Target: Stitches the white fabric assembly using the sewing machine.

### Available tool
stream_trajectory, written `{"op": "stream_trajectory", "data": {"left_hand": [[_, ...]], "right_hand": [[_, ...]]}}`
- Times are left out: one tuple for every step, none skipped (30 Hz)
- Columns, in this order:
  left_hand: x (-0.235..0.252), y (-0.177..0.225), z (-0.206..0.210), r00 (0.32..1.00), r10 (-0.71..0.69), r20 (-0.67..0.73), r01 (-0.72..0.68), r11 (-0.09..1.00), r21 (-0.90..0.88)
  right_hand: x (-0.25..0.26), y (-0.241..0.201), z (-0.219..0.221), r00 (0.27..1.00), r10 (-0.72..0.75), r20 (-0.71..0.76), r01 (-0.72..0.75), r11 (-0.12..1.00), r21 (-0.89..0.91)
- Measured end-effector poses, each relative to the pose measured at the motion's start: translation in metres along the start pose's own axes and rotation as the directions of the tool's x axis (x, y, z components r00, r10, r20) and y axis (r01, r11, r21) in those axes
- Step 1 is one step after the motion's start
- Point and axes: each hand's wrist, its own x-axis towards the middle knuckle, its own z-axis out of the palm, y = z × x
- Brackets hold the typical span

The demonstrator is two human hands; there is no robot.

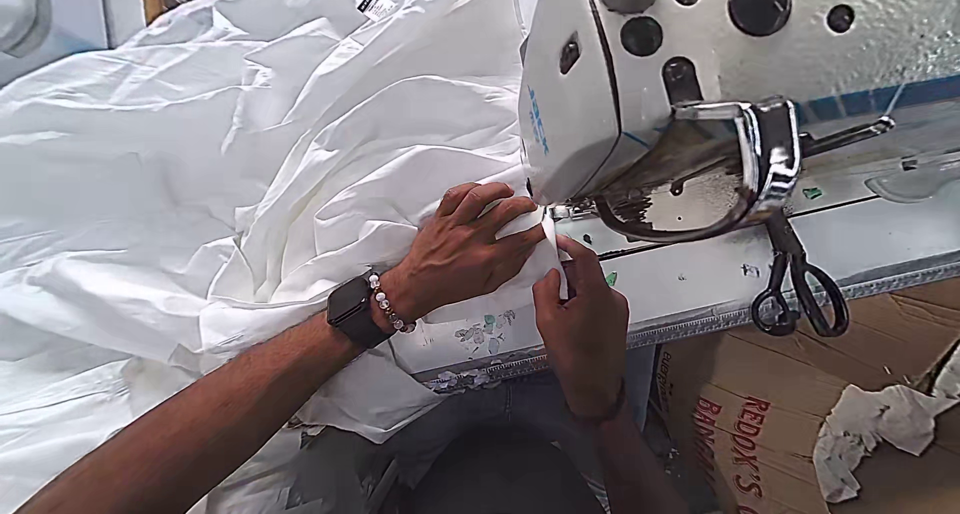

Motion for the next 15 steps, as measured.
{"op": "stream_trajectory", "data": {"left_hand": [[0.001,-0.002,0.0,1.0,0.017,-0.001,-0.017,1.0,-0.005],[0.002,-0.004,-0.001,0.999,0.04,-0.006,-0.04,0.999,-0.013],[0.004,-0.007,-0.001,0.998,0.064,-0.005,-0.064,0.998,-0.02],[0.005,-0.008,-0.002,0.996,0.084,0.001,-0.084,0.996,-0.031],[0.004,-0.008,-0.003,0.995,0.095,0.015,-0.094,0.995,-0.047],[0.004,-0.005,-0.003,0.996,0.085,0.031,-0.083,0.995,-0.06],[0.003,-0.001,-0.004,0.997,0.055,0.047,-0.052,0.995,-0.08],[0.0,0.004,-0.003,0.998,0.015,0.064,-0.008,0.994,-0.109],[-0.004,0.008,-0.002,0.996,-0.028,0.086,0.039,0.99,-0.138],[-0.008,0.008,-0.001,0.994,-0.052,0.097,0.067,0.985,-0.158],[-0.011,0.004,0.0,0.993,-0.053,0.104,0.069,0.984,-0.163],[-0.013,-0.002,-0.001,0.993,-0.042,0.11,0.059,0.986,-0.157],[-0.013,-0.009,-0.002,0.992,-0.031,0.121,0.048,0.989,-0.142],[-0.013,-0.012,-0.003,0.99,-0.026,0.136,0.044,0.991,-0.126],[-0.012,-0.013,-0.004,0.991,-0.016,0.136,0.032,0.993,-0.116]], "right_hand": [[0.004,-0.001,0.002,1.0,0.002,-0.007,-0.002,1.0,-0.01],[0.007,-0.001,0.003,1.0,0.006,-0.011,-0.006,1.0,-0.025],[0.01,-0.003,0.004,1.0,0.004,-0.014,-0.005,0.999,-0.039],[0.013,-0.003,0.006,1.0,-0.001,-0.015,0.0,0.999,-0.046],[0.015,-0.004,0.007,1.0,-0.003,-0.012,0.003,0.999,-0.049],[0.019,-0.005,0.007,1.0,-0.004,-0.009,0.004,0.999,-0.052],[0.022,-0.005,0.009,1.0,-0.006,-0.011,0.006,0.999,-0.051],[0.024,-0.005,0.01,1.0,-0.016,-0.012,0.015,0.999,-0.049],[0.025,-0.003,0.01,1.0,-0.026,0.003,0.026,0.999,-0.041],[0.027,-0.001,0.007,0.998,-0.038,0.046,0.039,0.999,-0.016],[0.032,0.001,0.001,0.992,-0.054,0.118,0.053,0.999,0.013],[0.039,0.004,-0.007,0.976,-0.061,0.21,0.056,0.998,0.029],[0.046,0.006,-0.018,0.96,-0.047,0.276,0.049,0.999,-0.003],[0.05,0.006,-0.026,0.968,-0.035,0.247,0.06,0.994,-0.095],[0.052,0.005,-0.033,0.987,-0.037,0.155,0.072,0.971,-0.228]]}}
